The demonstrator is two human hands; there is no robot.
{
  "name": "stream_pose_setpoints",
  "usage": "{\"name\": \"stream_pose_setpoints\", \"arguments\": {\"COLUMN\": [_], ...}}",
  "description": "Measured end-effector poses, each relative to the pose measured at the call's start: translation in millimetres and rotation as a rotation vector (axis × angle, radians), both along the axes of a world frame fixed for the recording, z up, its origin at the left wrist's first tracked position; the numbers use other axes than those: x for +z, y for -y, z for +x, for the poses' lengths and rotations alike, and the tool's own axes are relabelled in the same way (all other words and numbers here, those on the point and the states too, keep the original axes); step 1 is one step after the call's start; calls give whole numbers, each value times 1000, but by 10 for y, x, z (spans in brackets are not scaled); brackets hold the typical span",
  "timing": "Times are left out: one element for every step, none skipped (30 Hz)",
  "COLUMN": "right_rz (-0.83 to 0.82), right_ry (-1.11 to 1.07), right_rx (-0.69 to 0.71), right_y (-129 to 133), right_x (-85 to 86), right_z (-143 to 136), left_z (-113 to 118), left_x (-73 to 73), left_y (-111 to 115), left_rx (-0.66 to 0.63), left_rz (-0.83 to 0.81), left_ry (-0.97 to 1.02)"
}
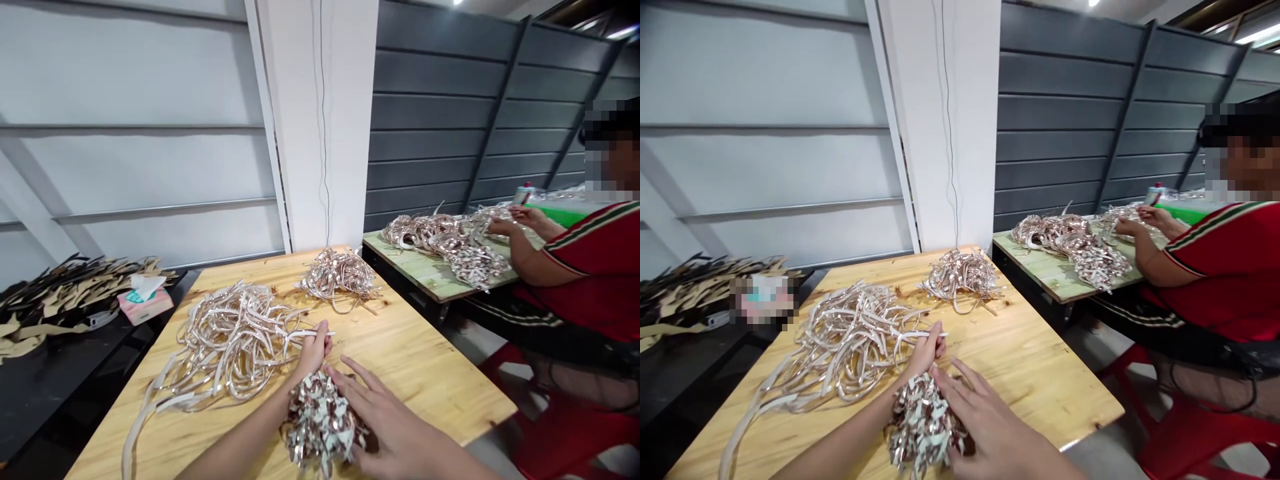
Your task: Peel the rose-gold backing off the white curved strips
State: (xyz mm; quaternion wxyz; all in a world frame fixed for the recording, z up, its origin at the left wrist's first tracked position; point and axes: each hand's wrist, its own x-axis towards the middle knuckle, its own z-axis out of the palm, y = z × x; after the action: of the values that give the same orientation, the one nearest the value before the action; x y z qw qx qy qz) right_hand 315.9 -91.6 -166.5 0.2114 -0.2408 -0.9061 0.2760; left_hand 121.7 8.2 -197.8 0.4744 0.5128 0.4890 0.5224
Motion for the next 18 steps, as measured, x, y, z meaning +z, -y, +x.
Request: {"name": "stream_pose_setpoints", "arguments": {"right_rz": [-26,-42,-51,-51,-47,-51,-72,-118,-185,-263,-341,-413,-467,-494,-479,-458,-427,-392], "right_ry": [33,56,73,83,82,76,66,49,18,-33,-110,-211,-301,-370,-393,-401,-401,-394], "right_rx": [-8,-12,-17,-27,-38,-42,-39,-25,-15,-18,-54,-135,-200,-262,-310,-343,-384,-424], "right_y": [14,25,35,46,56,65,72,73,64,42,4,-52,-126,-214,-313,-416,-517,-611], "right_x": [-8,1,27,70,126,187,246,293,323,330,314,278,228,169,109,53,3,-39], "right_z": [6,19,40,67,100,134,167,192,208,209,197,172,139,104,72,49,38,39], "left_z": [3,5,8,12,16,23,31,40,51,62,72,82,90,95,96,91,78,56], "left_x": [8,20,36,56,81,112,149,189,233,277,320,360,396,428,458,489,525,570], "left_y": [0,2,6,14,27,44,67,95,127,161,195,224,246,258,256,240,211,170], "left_rx": [0,-1,-3,-7,-14,-26,-43,-66,-94,-127,-162,-197,-229,-257,-279,-301,-322,-342], "left_rz": [0,0,0,2,6,11,17,24,31,37,41,44,43,37,26,7,-19,-50], "left_ry": [-19,-37,-54,-69,-84,-99,-116,-134,-155,-178,-204,-233,-267,-308,-358,-417,-486,-560]}}
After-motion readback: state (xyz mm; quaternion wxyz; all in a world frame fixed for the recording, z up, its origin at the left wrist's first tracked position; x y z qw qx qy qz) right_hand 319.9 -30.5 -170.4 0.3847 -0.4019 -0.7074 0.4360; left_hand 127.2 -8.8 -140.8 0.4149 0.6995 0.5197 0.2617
